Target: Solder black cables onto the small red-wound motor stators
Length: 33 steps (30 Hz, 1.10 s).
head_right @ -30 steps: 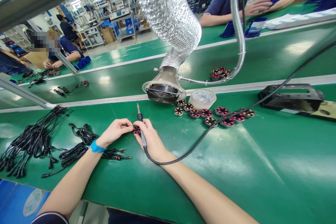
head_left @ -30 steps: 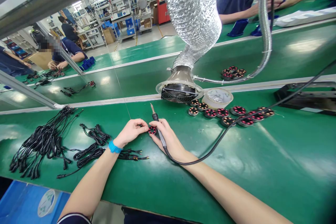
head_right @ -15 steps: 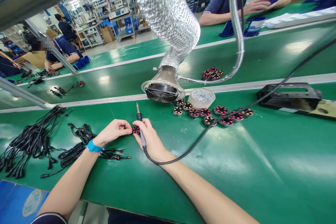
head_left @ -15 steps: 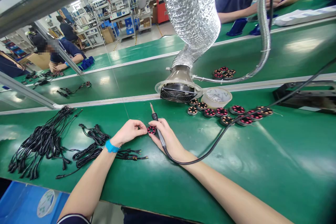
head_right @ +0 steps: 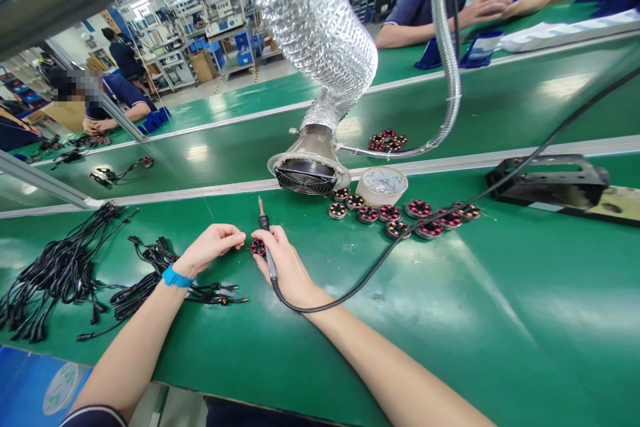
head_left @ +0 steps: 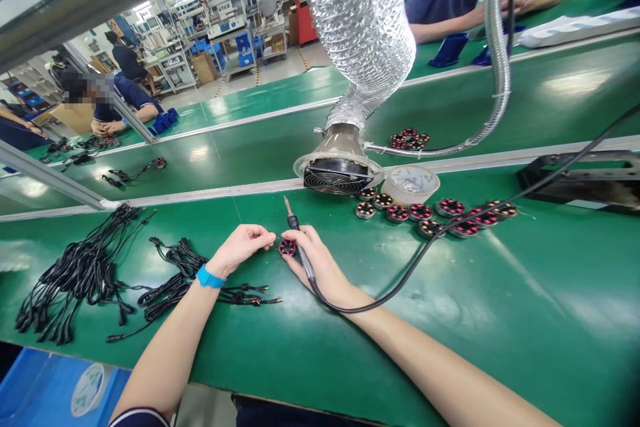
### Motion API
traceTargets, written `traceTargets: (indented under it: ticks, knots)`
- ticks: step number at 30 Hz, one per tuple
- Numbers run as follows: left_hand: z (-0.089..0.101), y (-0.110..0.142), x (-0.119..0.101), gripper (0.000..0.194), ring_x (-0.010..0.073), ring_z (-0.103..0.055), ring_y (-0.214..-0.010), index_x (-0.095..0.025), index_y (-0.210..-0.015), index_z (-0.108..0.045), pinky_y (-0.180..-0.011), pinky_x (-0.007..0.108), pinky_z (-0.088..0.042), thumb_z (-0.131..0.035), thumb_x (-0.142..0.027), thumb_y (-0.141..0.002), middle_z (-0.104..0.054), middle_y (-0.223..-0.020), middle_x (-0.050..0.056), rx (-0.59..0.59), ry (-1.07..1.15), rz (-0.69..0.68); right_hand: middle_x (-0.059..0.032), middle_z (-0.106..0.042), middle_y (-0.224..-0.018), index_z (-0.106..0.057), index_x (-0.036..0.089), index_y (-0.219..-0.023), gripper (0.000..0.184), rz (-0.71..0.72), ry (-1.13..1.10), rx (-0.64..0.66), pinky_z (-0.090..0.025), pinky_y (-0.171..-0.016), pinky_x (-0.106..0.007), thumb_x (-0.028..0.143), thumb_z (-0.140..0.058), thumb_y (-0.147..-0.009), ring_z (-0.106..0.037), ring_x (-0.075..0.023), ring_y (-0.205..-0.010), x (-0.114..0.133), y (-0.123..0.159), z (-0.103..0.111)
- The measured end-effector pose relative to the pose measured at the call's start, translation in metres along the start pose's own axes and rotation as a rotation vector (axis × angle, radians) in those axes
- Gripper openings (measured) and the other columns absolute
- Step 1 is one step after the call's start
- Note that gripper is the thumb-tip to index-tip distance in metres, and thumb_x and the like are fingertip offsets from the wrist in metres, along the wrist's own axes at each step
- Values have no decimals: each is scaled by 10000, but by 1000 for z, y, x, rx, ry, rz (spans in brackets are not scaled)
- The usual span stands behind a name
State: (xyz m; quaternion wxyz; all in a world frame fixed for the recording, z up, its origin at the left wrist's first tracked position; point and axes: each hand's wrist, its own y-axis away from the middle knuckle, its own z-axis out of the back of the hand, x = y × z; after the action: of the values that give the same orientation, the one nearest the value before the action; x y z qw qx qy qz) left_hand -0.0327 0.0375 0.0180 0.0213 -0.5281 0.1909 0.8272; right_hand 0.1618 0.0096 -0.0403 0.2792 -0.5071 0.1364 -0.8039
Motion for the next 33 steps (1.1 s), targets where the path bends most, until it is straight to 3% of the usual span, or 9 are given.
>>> traceTargets:
  ticks: [7, 18, 23, 33]
  knots:
    - [-11, -5, 8, 422, 113, -462, -613, -135, -656, -617, -624, 247, -351, -664, -542, -757, -582, -627, 0, -12, -25, -39, -66, -504, -1098, -484, 247, -1235, 397, -8, -28, 5, -538, -876, -337, 102, -558, -873, -621, -182, -955, -6, 2, -4]
    - [-9, -5, 9, 385, 126, -495, -640, -142, -710, -636, -653, 252, -377, -619, -519, -787, -606, -668, 9, 20, -43, -33, -64, -516, -1090, -495, 251, -1243, 407, 15, -37, -16, -547, -866, -339, 105, -564, -869, -627, -180, -944, -6, 2, -4]
    - [-11, -5, 7, 440, 128, -496, -646, -143, -703, -621, -648, 250, -373, -613, -576, -784, -591, -669, 11, -44, -12, -26, -62, -506, -1094, -487, 255, -1245, 409, 3, -36, 5, -536, -886, -338, 101, -556, -872, -617, -182, -966, -8, 3, -5]
    - [-15, -8, 12, 336, 114, -468, -641, -131, -715, -616, -649, 250, -356, -654, -459, -777, -572, -672, -1, -79, 53, -52, -59, -508, -1097, -489, 255, -1240, 407, 8, -57, 14, -528, -904, -340, 101, -557, -869, -618, -183, -979, -8, 2, -6]
